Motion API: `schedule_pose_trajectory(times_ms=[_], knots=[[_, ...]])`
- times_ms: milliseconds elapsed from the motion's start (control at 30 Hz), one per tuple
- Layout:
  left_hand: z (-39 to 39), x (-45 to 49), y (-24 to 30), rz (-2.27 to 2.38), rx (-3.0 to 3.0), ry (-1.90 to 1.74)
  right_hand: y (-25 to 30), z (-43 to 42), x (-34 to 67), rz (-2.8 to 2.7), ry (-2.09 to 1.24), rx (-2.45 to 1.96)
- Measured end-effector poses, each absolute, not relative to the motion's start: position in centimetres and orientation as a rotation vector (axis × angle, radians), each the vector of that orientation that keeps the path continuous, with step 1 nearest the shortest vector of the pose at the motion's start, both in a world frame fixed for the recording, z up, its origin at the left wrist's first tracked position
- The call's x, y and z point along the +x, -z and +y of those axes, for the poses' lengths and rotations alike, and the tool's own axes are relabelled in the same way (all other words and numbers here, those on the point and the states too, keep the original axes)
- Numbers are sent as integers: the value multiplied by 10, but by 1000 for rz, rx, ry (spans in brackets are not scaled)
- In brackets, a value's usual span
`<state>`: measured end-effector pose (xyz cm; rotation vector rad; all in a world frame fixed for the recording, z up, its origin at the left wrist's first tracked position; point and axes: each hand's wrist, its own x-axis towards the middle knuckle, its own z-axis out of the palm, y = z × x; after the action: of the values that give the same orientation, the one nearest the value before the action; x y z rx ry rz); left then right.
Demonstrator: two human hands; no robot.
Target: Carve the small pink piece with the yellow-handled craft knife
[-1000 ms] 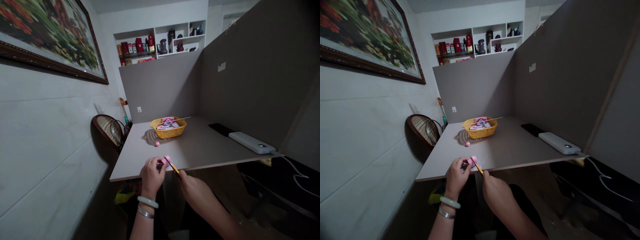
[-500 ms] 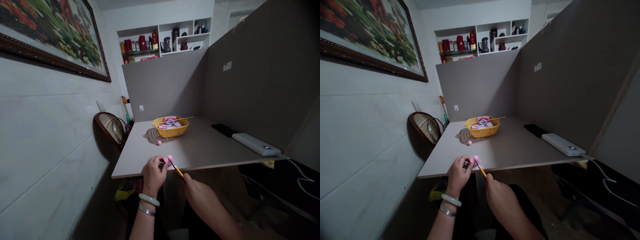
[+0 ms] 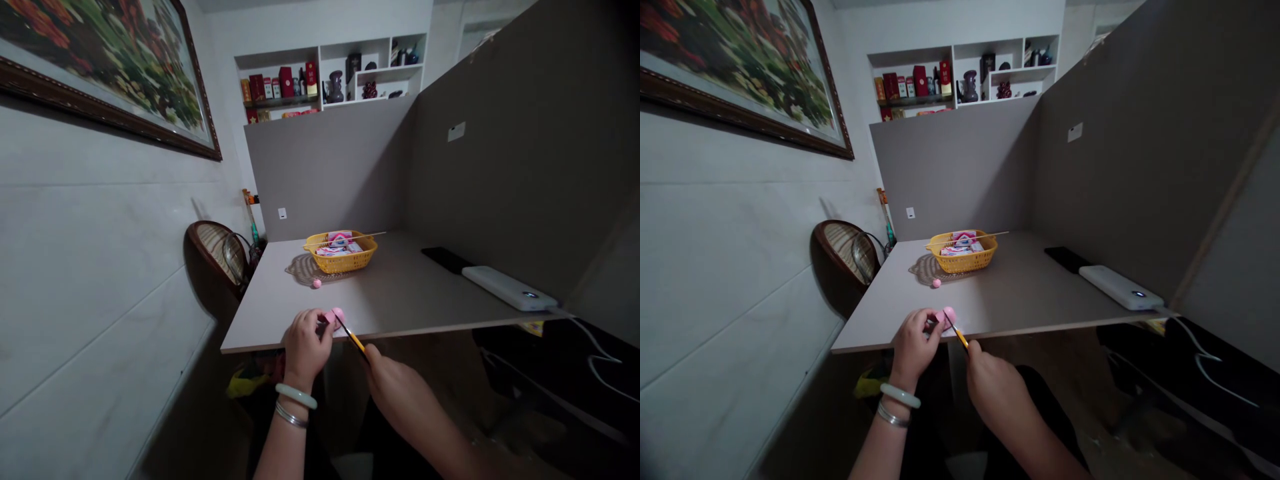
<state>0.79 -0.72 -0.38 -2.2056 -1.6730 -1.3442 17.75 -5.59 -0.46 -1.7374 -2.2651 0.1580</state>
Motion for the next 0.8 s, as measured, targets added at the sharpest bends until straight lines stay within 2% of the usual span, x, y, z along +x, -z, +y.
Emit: schedule_pose_trajectory(times_ms=[167, 400, 800], knots=[[-5, 6, 5, -1686, -2191, 1332, -4, -43, 167, -2293, -59, -1760], [-6, 7, 4, -1672, -2232, 1332, 12, -57, 178, -2262, -120, -1729], [-8, 8, 2, -1657, -2224, 1311, 4, -58, 178, -2248, -184, -1726]])
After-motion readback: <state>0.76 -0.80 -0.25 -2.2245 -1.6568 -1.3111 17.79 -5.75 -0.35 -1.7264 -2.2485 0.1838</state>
